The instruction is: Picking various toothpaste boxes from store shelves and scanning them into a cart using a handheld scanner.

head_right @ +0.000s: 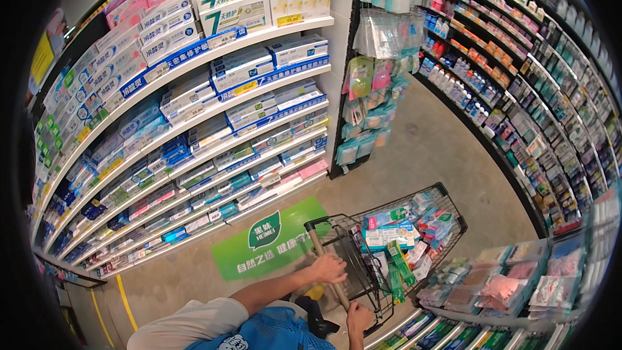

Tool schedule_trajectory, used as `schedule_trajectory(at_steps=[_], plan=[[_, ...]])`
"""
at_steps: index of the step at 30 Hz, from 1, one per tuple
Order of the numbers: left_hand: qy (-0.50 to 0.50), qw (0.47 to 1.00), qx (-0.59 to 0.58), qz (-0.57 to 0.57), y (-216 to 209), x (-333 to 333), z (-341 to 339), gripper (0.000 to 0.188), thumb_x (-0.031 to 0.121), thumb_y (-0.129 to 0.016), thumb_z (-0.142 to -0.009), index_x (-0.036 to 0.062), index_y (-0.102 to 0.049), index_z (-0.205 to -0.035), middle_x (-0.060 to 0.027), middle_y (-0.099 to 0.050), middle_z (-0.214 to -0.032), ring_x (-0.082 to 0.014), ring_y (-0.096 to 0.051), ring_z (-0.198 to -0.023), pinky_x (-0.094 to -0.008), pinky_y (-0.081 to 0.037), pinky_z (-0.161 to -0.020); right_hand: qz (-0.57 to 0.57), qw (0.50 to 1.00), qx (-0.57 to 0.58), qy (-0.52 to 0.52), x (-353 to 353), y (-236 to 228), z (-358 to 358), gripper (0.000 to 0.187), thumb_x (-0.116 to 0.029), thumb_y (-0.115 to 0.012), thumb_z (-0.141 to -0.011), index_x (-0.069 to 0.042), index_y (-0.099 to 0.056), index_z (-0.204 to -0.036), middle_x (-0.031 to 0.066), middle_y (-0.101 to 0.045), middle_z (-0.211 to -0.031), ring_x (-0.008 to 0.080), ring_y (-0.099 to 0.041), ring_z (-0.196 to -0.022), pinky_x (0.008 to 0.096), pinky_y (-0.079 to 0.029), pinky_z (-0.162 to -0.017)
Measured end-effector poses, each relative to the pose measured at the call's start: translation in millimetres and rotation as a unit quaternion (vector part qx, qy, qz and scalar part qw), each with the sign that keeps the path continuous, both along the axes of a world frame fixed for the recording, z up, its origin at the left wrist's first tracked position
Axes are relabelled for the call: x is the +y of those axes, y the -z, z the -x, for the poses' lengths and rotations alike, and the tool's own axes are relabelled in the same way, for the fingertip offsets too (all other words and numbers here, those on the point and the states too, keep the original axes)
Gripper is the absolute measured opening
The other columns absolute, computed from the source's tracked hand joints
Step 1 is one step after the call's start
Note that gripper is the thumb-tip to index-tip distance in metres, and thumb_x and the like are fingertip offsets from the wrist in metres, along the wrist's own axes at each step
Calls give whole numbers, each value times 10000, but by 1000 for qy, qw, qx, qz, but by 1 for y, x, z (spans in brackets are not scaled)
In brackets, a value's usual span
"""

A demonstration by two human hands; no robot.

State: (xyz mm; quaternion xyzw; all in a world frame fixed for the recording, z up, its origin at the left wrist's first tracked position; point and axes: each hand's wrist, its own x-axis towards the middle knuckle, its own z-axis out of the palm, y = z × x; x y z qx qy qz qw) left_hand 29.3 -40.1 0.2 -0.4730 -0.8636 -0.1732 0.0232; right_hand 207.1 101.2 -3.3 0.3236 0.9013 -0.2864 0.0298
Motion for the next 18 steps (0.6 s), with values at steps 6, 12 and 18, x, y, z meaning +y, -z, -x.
schedule_trajectory(at_steps=[6, 12, 18], plan=[[-4, 1000, -10, 3, -5, -1, 0, 380, 409, -538, -797, 44, -576, -700, -92, -559, -618, -267, -561, -555, -364, -428, -601, 6, 1000, -6, 6, -1, -3, 0, 459, -325, -473, -857, 47, -610, -627, 209, -514, -510, 359, -541, -488, 434, -411, -522], [-3, 1000, -11, -14, -2, -4, 0, 405, 411, -509, -810, 38, -590, -675, -106, -570, -611, -257, -551, -556, -361, -394, -617, -25, 1000, -1, 2, -9, -15, 1, 409, -282, -478, -849, 39, -621, -640, 238, -548, -572, 392, -551, -511, 460, -409, -508], [-9, 1000, -23, -11, 3, -13, -12, 403, 402, -500, -814, 35, -597, -681, -103, -583, -613, -255, -567, -575, -368, -402, -625, -66, 996, -49, 31, -26, -23, -2, 398, -288, -485, -840, 40, -637, -672, 230, -564, -585, 376, -576, -542, 455, -435, -534]])
